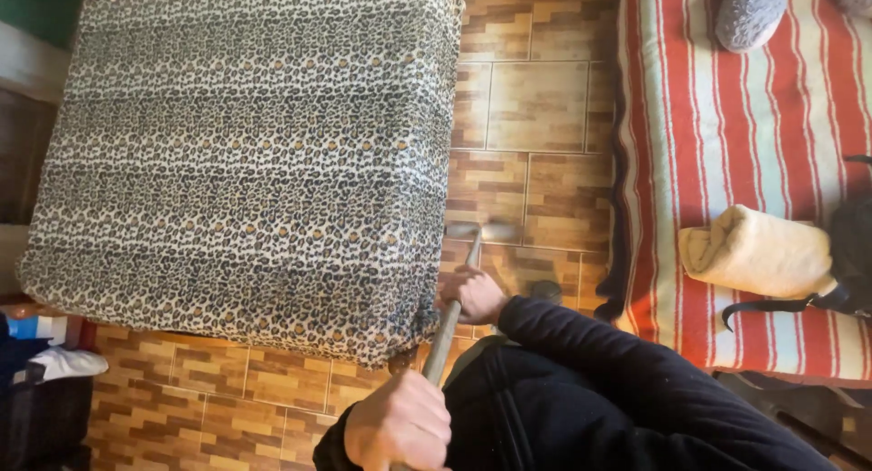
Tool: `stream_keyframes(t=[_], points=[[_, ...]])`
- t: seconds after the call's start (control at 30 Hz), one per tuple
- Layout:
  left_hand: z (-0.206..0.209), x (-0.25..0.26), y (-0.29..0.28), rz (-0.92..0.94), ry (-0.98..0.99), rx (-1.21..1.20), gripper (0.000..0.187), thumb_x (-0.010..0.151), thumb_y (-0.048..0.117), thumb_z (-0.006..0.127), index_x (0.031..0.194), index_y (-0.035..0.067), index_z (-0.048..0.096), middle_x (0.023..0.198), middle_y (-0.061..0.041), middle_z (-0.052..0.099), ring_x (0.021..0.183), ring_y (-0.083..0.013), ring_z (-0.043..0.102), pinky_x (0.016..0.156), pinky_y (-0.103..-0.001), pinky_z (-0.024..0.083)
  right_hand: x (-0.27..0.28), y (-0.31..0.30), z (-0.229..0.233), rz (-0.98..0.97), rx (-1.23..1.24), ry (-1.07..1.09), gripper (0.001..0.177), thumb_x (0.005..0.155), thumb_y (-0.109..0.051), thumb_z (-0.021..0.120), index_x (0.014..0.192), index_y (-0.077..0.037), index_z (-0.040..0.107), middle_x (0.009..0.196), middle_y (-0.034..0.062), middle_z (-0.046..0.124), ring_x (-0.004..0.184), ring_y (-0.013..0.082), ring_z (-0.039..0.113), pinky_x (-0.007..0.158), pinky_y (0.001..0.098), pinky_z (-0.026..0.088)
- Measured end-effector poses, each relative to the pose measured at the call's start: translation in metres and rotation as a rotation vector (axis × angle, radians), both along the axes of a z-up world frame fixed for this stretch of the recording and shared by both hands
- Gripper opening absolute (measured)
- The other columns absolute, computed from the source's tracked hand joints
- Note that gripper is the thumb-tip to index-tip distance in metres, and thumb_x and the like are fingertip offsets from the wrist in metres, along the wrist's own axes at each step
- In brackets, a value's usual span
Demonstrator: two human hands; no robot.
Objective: Sweeping the floor in a bedroom using a broom.
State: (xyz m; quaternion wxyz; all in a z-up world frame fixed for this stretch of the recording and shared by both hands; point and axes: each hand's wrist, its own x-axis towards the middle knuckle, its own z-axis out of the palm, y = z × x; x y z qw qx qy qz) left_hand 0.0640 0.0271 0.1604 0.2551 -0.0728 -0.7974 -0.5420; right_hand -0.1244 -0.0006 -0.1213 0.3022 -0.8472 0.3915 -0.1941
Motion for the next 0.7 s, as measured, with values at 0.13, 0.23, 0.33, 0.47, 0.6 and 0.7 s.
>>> stream_keyframes(t=[0.13, 0.23, 0.33, 0.47, 0.6, 0.7], points=[[-0.012, -0.042, -0.007, 0.212, 0.056, -0.140, 0.036, 0.084, 0.008, 0.070, 0.066, 0.010, 0.039, 0.065, -0.005, 0.046, 0.060, -0.0252, 0.054, 0.054, -0.038, 0.040, -0.032, -0.054, -0.035, -0.145, -0.041, -0.038, 0.006, 0.088, -0.019, 0.071, 0.091, -0.016, 0.074, 0.097, 0.0057, 0.074, 0.090, 0.0260, 0.071, 0.099, 0.0473, 0.052], [-0.103, -0.081, -0.034, 0.616, 0.078, -0.216, 0.033, 0.083, 0.002, 0.068, 0.063, 0.012, 0.044, 0.064, -0.004, 0.049, 0.060, -0.0217, 0.054, 0.056, -0.035, 0.043, -0.058, -0.110, -0.046, -0.292, 0.033, -0.020, 0.012, 0.089, -0.022, 0.073, 0.099, -0.014, 0.074, 0.111, 0.0081, 0.073, 0.105, 0.0295, 0.069, 0.099, 0.0466, 0.053], [-0.233, -0.107, -0.058, 0.862, 0.044, -0.084, 0.035, 0.084, 0.001, 0.067, 0.062, 0.014, 0.042, 0.064, -0.002, 0.043, 0.063, -0.0178, 0.048, 0.062, -0.033, 0.044, -0.073, -0.146, -0.069, -0.377, 0.016, 0.053, 0.017, 0.093, -0.022, 0.071, 0.108, -0.014, 0.071, 0.130, 0.0085, 0.066, 0.122, 0.0315, 0.063, 0.103, 0.0495, 0.050], [-0.289, -0.123, -0.062, 1.066, -0.110, -0.147, 0.018, 0.094, 0.010, 0.066, 0.081, 0.012, 0.055, 0.103, -0.011, 0.066, 0.102, -0.0244, 0.064, 0.104, -0.047, 0.045, -0.086, -0.146, -0.057, -0.382, 0.260, 0.357, 0.042, 0.102, -0.019, 0.058, 0.144, -0.019, 0.054, 0.159, 0.0064, 0.041, 0.137, 0.0307, 0.051, 0.107, 0.0563, 0.043], [-0.282, -0.111, -0.016, 0.787, -0.316, 0.122, 0.020, 0.089, 0.012, 0.070, 0.072, 0.013, 0.059, 0.077, -0.004, 0.055, 0.084, -0.0228, 0.056, 0.089, -0.042, 0.048, -0.092, -0.114, -0.120, -0.158, 0.269, 0.637, 0.072, 0.088, -0.017, 0.068, 0.154, -0.024, 0.042, 0.166, 0.0075, 0.022, 0.147, 0.0340, 0.036, 0.110, 0.0666, 0.032], [-0.214, -0.084, 0.004, 0.748, -0.282, 0.005, 0.021, 0.088, 0.013, 0.069, 0.072, 0.015, 0.055, 0.074, -0.001, 0.056, 0.077, -0.0203, 0.060, 0.097, -0.045, 0.052, -0.078, -0.075, -0.105, -0.201, 0.091, 0.383, 0.041, 0.093, -0.009, 0.069, 0.132, -0.019, 0.064, 0.156, 0.0257, 0.036, 0.132, 0.0350, 0.055, 0.108, 0.0515, 0.045]])
